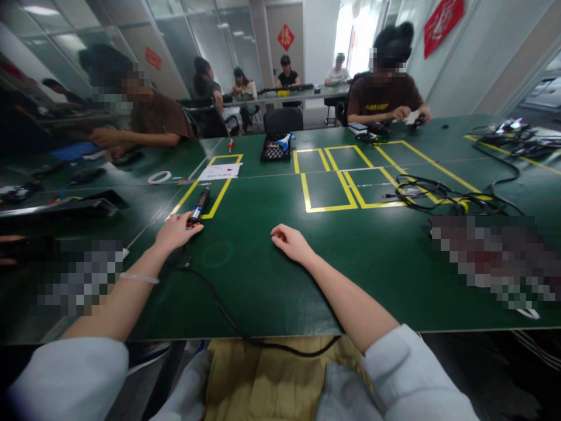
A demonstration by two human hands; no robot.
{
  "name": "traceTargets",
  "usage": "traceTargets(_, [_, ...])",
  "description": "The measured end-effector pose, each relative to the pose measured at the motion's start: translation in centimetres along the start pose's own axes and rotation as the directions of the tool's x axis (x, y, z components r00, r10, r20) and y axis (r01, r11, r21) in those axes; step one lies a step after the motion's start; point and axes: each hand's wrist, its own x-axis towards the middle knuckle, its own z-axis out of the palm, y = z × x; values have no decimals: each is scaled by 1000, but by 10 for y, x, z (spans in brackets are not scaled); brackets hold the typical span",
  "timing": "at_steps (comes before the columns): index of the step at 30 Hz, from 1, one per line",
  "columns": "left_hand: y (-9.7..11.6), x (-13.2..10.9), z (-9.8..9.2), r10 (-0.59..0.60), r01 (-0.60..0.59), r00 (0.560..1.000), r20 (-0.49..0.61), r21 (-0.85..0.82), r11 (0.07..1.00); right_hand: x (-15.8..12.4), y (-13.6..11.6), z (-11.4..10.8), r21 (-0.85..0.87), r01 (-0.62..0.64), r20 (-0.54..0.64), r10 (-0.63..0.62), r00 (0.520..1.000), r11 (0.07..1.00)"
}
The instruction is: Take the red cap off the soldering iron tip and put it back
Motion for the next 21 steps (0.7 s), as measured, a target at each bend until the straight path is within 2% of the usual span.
traceTargets(5, [-36,18,-6,-120,119,992,47,30,992,1,4,1,-11,-1,7,1,1000,1000])
traceTargets(7, [-43,20,-9,-160,157,985,64,57,986,1,7,2,-21,4,15,-4,1000,1000])
traceTargets(9, [-44,17,-11,-177,174,984,30,96,980,1,9,3,-22,9,12,-9,1000,1000])
traceTargets(13, [-33,6,-11,-108,140,981,-163,205,969,2,11,4,-20,15,11,-15,1000,1000])
traceTargets(16, [-23,3,-13,-107,148,976,-188,224,963,1,10,3,-32,18,14,-18,1000,999])
traceTargets(19, [-6,6,-18,-139,170,960,-241,114,979,2,9,4,-39,11,14,-11,1000,999])
traceTargets(21, [15,7,-21,-122,103,964,-237,-89,991,2,9,4,-39,9,14,-9,1000,999])
